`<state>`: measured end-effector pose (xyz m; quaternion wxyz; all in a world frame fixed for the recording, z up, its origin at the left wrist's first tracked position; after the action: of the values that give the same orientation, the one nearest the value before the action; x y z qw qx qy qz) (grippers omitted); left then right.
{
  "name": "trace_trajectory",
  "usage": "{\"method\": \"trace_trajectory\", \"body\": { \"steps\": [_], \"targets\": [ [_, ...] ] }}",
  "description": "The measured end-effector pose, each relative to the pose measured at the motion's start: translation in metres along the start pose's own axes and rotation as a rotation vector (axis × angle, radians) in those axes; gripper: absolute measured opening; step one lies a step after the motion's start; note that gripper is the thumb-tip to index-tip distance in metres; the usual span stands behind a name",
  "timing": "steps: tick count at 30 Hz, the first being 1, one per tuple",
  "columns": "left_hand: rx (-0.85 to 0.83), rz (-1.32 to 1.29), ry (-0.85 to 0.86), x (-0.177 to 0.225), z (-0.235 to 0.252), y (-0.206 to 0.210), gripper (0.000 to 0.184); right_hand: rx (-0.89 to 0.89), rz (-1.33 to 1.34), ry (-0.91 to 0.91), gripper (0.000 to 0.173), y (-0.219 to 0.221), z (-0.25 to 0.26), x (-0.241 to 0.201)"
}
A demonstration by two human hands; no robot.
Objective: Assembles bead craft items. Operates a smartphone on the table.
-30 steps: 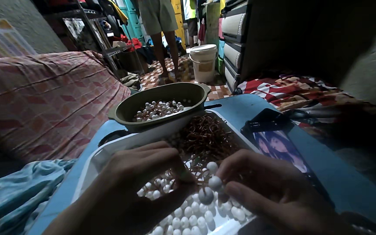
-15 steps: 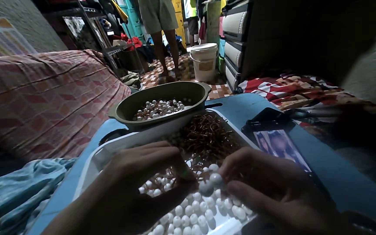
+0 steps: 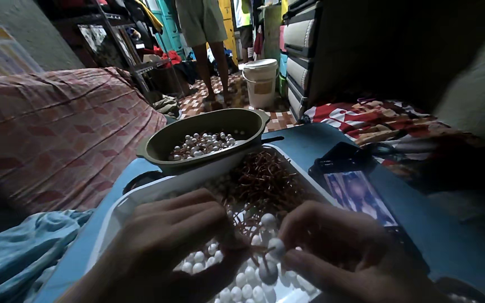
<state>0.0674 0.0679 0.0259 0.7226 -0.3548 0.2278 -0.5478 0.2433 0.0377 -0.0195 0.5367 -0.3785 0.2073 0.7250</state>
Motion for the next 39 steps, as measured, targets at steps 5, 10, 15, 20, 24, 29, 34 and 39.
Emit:
{"method": "trace_trajectory", "body": {
  "steps": [5,10,15,20,24,29,34,39],
  "targets": [
    [-0.136,-0.094,-0.124,0.013,-0.016,-0.008,0.024,-0.011,0.046,0.099,0.016,0.018,-0.007,-0.003],
    [-0.194,-0.177,-0.199,0.028,-0.030,-0.015,0.024,-0.044,0.101,0.106,0.017,0.033,-0.012,0.001],
    [-0.214,-0.222,-0.199,0.034,-0.031,-0.012,0.024,-0.056,0.122,0.140,0.018,0.033,-0.015,0.001],
    [-0.244,-0.179,-0.202,0.039,-0.023,-0.011,0.024,-0.074,0.139,0.144,0.016,0.028,-0.014,-0.006],
    [-0.296,-0.173,-0.236,0.036,-0.021,-0.009,0.025,-0.085,0.141,0.118,0.016,0.030,-0.014,-0.007],
    [-0.337,-0.132,-0.205,0.024,-0.022,-0.008,0.022,-0.083,0.052,0.125,0.019,0.034,-0.009,-0.008],
    [-0.287,-0.061,-0.189,0.017,-0.021,-0.010,0.023,-0.062,0.058,0.157,0.023,0.030,-0.006,-0.006],
    [-0.200,-0.070,-0.224,0.009,-0.018,-0.019,0.026,-0.028,0.073,0.095,0.014,0.005,-0.005,-0.025]
  ]
}}
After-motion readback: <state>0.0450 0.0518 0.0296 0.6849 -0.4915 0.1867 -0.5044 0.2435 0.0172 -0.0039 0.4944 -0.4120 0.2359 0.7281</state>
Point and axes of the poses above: each hand's wrist, its own z-axis towards the middle knuckle, its own y-axis out of the palm, x = y × z, the point moved 7 cm from there along z, towards the middle knuckle, and after that the axes turned 6 degrees about z, right-handed, at the moved point
